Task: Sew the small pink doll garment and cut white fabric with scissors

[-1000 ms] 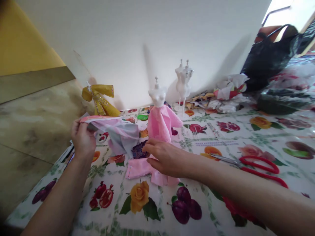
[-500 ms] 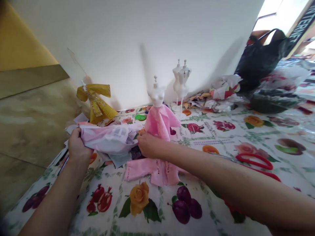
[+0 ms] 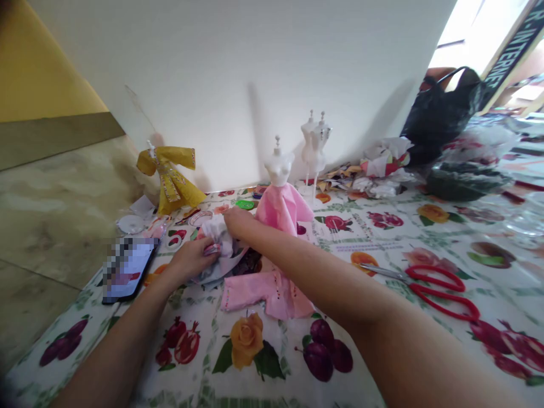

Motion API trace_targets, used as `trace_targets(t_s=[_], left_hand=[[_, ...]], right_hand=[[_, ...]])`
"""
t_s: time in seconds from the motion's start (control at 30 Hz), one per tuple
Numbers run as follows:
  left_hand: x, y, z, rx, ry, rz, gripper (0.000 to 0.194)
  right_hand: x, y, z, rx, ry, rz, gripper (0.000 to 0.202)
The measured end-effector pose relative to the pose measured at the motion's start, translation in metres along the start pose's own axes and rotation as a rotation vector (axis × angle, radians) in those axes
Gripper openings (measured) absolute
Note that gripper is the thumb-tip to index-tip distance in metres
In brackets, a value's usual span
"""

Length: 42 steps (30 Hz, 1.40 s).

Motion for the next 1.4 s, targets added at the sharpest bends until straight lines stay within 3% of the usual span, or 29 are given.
trace_targets(t_s=[0.1, 0.17, 0.23, 0.33, 0.4, 0.5, 0.6, 0.7, 0.8, 0.87, 0.93, 1.13, 1.27, 1.4], left_hand=[[-0.001, 0.0, -0.001, -0.014, -0.116, -0.014, 0.01], [0.001, -0.001, -0.002, -0.006, -0.16, -0.004, 0.012], [0.005, -0.001, -0.004, 0.016, -0.181, 0.021, 0.017], [0.01, -0.001, -0.007, 0.066, -0.175, 0.092, 0.028], [0.012, -0.001, -0.008, 0.079, -0.146, 0.136, 0.032], [0.012, -0.001, -0.002, 0.021, -0.069, 0.17, 0.03], [0.018, 0.0, 0.007, -0.079, 0.039, 0.211, 0.025], [0.038, 0.007, 0.013, -0.127, 0.17, 0.344, 0.023], [0.059, 0.018, 0.018, -0.154, 0.312, 0.474, 0.027], [0.066, 0.025, 0.025, -0.185, 0.424, 0.501, 0.029], [0.065, 0.028, 0.03, -0.192, 0.58, 0.472, 0.026], [0.03, 0.017, 0.024, -0.046, 0.963, 0.205, 0.026], [0.027, 0.009, 0.005, 0.043, 1.171, 0.196, 0.029], [0.024, 0.007, -0.006, 0.123, 1.316, 0.18, 0.04]], right_hand=[[0.043, 0.004, 0.003, -0.068, 0.051, 0.075, 0.028], [0.078, 0.012, -0.007, -0.049, 0.065, 0.162, 0.018], [0.109, 0.026, -0.023, -0.007, 0.067, 0.244, 0.022], [0.144, 0.051, -0.052, 0.117, 0.014, 0.377, 0.017], [0.155, 0.065, -0.064, 0.179, -0.058, 0.441, 0.015], [0.147, 0.072, -0.062, 0.171, -0.169, 0.396, 0.018], [0.129, 0.068, -0.044, 0.089, -0.316, 0.307, 0.018], [0.118, 0.063, -0.028, 0.04, -0.425, 0.284, 0.004], [0.108, 0.057, -0.022, 0.052, -0.496, 0.257, 0.019], [0.102, 0.052, -0.023, 0.069, -0.528, 0.242, 0.024], [0.096, 0.047, -0.026, 0.092, -0.547, 0.236, 0.024], [0.095, 0.034, -0.032, 0.105, -0.601, 0.27, 0.019], [0.099, 0.03, -0.023, 0.065, -0.615, 0.302, 0.021], [0.083, 0.03, -0.015, 0.035, -0.557, 0.222, 0.024]])
Point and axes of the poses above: each hand's wrist, its own y-axis away from the middle knuckle, its own x-axis out of the back of the hand, z = x × y, the point moved 10 cm from there along -y, towards the middle knuckle, and after that the axes turned 11 degrees about -y, right-handed, at the moved point
